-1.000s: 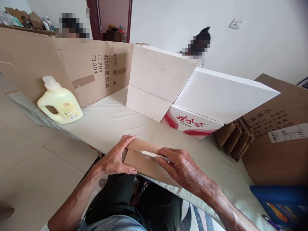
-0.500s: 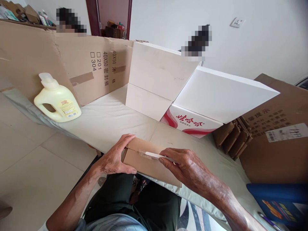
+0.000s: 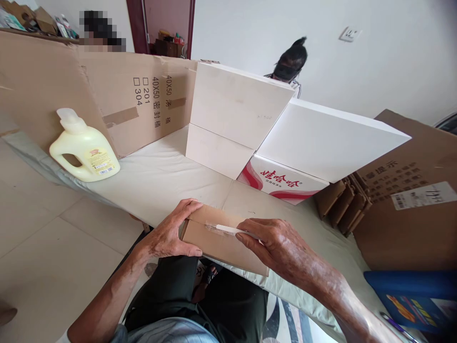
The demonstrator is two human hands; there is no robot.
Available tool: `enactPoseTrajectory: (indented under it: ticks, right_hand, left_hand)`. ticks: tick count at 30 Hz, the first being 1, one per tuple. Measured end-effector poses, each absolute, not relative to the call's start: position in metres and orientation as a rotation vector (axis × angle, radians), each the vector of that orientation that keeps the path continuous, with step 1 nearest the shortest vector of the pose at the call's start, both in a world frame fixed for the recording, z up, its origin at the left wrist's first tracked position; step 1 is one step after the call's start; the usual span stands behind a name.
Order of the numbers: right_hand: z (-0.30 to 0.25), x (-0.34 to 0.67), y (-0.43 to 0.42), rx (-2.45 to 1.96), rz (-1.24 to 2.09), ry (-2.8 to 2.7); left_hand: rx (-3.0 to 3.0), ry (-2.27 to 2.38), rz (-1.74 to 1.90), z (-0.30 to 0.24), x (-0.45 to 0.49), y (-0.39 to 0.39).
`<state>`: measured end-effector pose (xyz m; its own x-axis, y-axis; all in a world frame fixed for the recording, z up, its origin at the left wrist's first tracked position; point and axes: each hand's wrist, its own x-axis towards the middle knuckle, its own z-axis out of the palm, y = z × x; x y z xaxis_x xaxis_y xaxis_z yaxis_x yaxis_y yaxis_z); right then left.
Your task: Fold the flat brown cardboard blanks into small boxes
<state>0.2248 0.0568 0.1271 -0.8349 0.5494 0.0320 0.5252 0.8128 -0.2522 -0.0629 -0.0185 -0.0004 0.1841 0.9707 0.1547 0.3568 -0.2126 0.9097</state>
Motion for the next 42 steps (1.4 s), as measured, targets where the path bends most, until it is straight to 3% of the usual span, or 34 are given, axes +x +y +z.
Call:
enactPoseTrajectory:
  ticks: [18, 36, 42]
  right_hand:
    - [0.128, 0.218, 0.059, -0.857, 0.320, -2.934]
    - [0.148, 0.198, 0.053, -1.002, -0.272, -3.202]
    - [0.149, 0.199, 0.051, -0.996, -0.255, -3.236]
  left_hand:
    - [1.706, 1.349, 0.945, 0.004, -0.063, -0.019]
    - [1.767, 1.350, 0.958, -0.001, -0.068, -0.016]
    - [1.785, 1.365, 0.955, -0.001, -0.070, -0.017]
